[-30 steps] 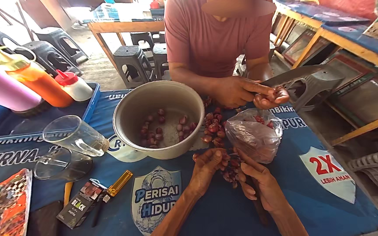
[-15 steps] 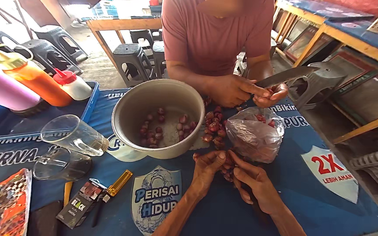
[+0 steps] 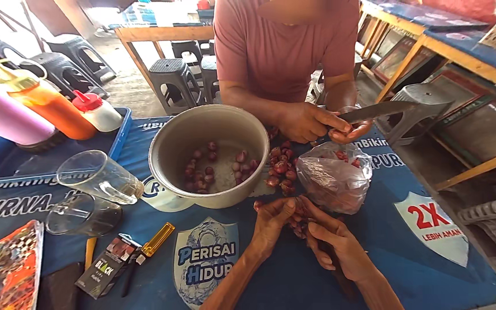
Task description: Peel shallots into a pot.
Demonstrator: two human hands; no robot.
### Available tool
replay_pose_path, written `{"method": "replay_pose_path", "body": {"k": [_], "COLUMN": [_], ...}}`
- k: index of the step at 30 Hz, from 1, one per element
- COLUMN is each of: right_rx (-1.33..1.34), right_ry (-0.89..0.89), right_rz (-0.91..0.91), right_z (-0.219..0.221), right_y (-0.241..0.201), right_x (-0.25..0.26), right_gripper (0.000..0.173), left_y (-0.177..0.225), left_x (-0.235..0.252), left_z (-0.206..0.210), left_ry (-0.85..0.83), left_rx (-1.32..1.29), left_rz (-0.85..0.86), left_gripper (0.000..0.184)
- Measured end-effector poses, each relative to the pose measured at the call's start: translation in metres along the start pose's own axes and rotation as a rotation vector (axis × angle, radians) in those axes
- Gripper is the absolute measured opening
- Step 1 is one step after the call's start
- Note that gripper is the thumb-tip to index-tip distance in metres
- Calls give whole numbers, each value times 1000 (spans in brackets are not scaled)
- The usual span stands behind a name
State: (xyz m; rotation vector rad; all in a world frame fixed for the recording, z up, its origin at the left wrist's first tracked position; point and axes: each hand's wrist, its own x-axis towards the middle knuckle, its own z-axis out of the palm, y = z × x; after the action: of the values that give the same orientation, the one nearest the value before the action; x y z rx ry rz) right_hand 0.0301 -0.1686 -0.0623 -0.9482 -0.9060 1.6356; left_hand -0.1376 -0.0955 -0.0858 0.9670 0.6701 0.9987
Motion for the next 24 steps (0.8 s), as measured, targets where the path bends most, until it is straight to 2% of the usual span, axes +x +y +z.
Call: {"method": "replay_pose_path", "body": {"k": [5, 11, 20, 24], "right_rx": [-32, 87, 172, 179], "right_ry": [119, 119, 150, 160], "right_rz": [21, 60, 25, 31], "right_z": [2, 1, -1, 1], "right_y": [-1, -3, -2, -3], "right_x": [0, 0, 1, 1], "right_gripper": [54, 56, 54, 54], "left_y": [-3, 0, 0, -1], "left_x": [0, -1, -1, 0], "left_z": [-1, 0, 1, -1], "left_ry": [-35, -89, -80, -63], "left_rx": [62, 89, 146, 118], "left_rz": [47, 44, 102, 73], "left_gripper": [22, 31, 31, 25]}}
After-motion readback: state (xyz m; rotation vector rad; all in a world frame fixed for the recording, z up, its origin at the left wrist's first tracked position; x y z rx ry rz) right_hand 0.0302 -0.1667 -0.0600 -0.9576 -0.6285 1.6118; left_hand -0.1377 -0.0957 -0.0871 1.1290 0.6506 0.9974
